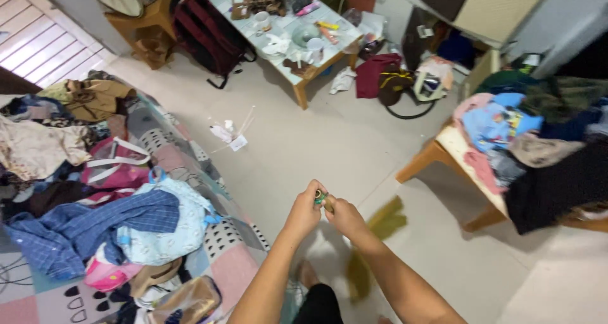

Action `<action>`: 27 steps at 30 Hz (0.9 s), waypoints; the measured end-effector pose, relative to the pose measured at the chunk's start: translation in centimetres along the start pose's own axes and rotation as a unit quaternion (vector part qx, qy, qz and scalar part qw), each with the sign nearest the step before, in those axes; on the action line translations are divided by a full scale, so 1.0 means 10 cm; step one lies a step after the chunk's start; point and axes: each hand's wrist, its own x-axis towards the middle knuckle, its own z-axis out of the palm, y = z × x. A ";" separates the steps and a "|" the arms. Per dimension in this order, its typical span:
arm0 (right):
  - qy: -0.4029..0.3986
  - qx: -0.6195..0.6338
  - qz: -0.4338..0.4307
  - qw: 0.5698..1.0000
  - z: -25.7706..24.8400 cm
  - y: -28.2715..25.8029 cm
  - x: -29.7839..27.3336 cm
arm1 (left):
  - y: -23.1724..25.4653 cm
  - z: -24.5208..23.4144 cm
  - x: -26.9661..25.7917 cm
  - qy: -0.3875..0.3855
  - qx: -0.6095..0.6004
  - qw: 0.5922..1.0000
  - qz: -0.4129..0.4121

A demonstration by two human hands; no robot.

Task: The recorder assembles a traditional broom by attaching the broom head to a wooden handle and then sweeps the floor.

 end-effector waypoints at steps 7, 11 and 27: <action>0.058 0.076 -0.060 0.994 1.11 -0.62 1.33 | -0.24 -1.24 0.52 0.035 0.098 0.991 0.078; 0.016 0.182 -0.021 0.983 1.46 -0.95 1.83 | -0.53 -1.65 0.77 0.035 0.134 0.989 0.046; -0.083 0.662 -0.099 0.738 2.51 -0.56 3.28 | -1.07 -1.90 1.45 0.120 0.154 0.972 0.132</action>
